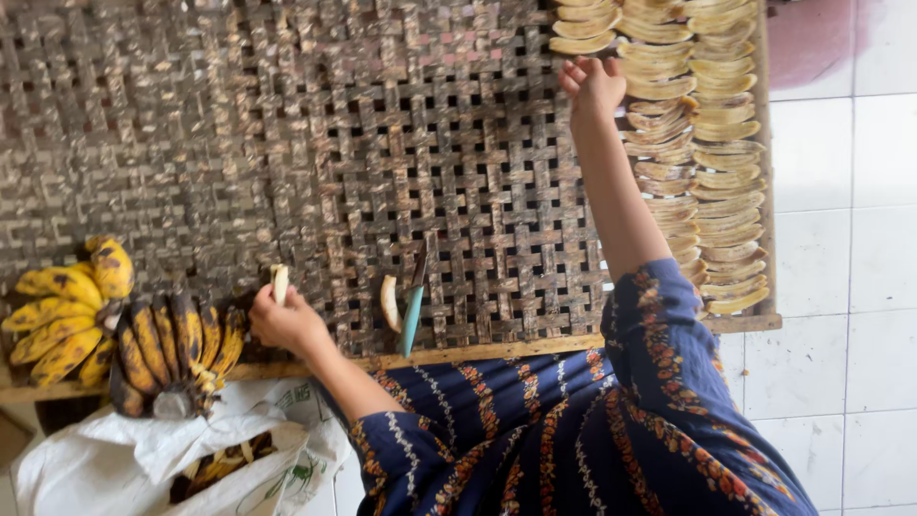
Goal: The person peels bananas by hand and with a knife, سپس slices them and arranges the slices onto a woven bamboo tray.
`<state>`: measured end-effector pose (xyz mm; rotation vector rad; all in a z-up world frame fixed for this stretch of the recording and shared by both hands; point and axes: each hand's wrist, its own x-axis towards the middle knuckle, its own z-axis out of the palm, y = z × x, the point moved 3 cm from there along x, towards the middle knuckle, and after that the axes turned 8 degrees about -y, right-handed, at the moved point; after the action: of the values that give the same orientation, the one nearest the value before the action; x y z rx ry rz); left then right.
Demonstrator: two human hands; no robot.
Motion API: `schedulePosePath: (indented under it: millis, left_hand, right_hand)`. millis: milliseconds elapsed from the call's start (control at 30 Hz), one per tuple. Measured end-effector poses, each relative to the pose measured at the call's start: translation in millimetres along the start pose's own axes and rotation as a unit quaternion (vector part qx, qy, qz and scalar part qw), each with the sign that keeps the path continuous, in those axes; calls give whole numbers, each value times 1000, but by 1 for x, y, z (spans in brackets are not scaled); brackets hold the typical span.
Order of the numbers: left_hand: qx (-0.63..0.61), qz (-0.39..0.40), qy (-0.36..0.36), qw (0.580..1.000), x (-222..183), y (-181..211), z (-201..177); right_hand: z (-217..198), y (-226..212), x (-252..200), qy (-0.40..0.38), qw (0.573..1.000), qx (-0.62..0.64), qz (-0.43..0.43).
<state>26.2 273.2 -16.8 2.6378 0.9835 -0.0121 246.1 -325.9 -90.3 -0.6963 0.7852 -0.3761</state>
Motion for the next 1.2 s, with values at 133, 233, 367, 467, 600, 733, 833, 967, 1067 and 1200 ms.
schedulePosePath:
  millis: [133,233,367,467,600,733,833,967,1067,1200]
  left_hand:
    - [6,37,26,999,-6,12,4]
    - [-89,99,8,991,-15,20,7]
    - [-401,26,-159,902,-25,34,12]
    - [-595,-28,-251,763,-37,44,14]
    - [-657,-22,-293,695,-46,52,15]
    - [-638,-27,-290,713,-51,56,16]
    - [-635,-20,-284,718,-51,57,10]
    - [-620,-29,-289,729,-57,62,-5]
    - [-604,-30,-286,743,-63,61,-21]
    - [-586,-26,-279,760,-70,54,-33]
  right_hand:
    - [24,2,-139,-192,919,-341,-51]
    - [51,46,-278,-513,566,-581,-282]
    - [59,93,-389,-644,347,-589,-343]
    - [65,120,-397,-666,275,-606,-336]
    - [60,160,-399,-670,111,-668,-304]
    - [57,178,-394,-666,81,-668,-322]
    - [65,174,-393,-666,96,-645,-362]
    - [73,154,-393,-686,74,-651,-316]
    - [83,119,-386,-657,169,-654,-335]
    - [82,56,-329,-533,386,-730,-183]
